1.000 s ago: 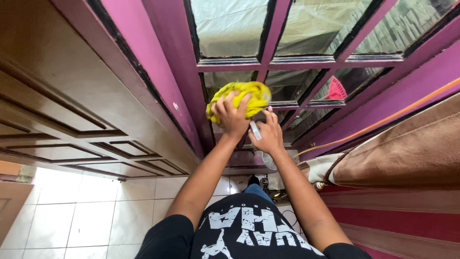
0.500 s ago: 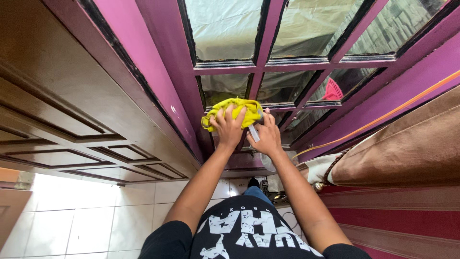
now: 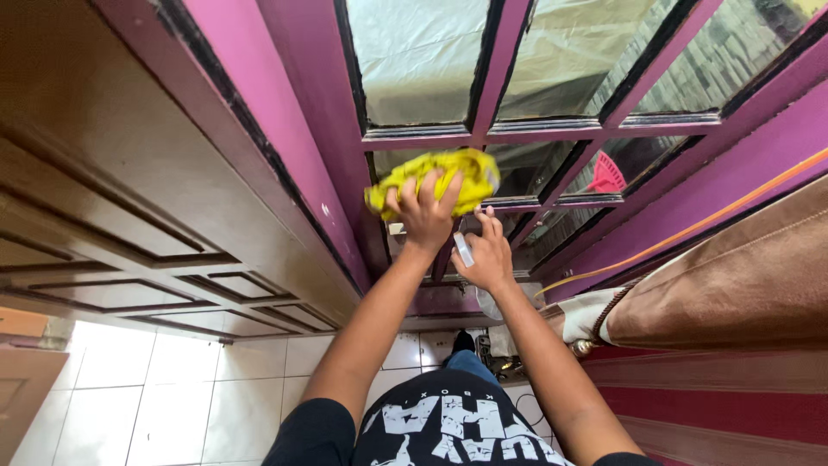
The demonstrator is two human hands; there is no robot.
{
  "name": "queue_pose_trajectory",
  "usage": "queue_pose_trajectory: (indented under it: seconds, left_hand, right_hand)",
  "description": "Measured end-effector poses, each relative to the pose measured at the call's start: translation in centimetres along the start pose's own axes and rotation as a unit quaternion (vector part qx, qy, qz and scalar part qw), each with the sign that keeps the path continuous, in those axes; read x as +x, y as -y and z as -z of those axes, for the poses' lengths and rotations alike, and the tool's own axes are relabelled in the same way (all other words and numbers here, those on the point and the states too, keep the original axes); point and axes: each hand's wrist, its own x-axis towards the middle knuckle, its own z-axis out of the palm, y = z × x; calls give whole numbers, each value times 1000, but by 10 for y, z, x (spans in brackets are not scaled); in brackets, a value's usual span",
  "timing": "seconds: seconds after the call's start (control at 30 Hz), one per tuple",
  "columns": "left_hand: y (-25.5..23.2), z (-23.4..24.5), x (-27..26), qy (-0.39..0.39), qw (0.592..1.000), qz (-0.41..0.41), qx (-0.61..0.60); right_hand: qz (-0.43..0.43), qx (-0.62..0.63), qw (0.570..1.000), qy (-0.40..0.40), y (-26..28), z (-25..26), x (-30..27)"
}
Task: The person cleans glass window panes in a door by spraying them with liquid and wiping the glass with a yellow cloth.
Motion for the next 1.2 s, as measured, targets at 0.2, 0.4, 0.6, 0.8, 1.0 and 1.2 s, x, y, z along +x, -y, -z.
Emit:
queue_pose_trajectory:
  seconds: [0.2, 0.4, 0.6, 0.8, 1.0, 1.2]
  left_hand:
    - [20, -28, -115, 28, 995, -67, 63]
    - [15, -21, -56, 27, 999, -25, 5]
    - [11, 29, 47, -32, 999, -23, -6]
    - [46, 39, 42, -71, 996, -6, 59]
    - [33, 11, -7, -62, 978, 198, 31]
    - [34, 6, -76, 37, 963, 262, 42]
  right_hand:
    - [16, 11, 1000, 4, 0, 8, 1]
    - [-4, 9, 999, 32, -6, -1, -1]
    - [17, -8, 1000, -11, 1, 0, -2]
    - [30, 4, 999, -34, -1, -2, -1]
    - [32, 5, 999, -28, -5, -2, -1]
    - [34, 6, 999, -19, -5, 0, -2]
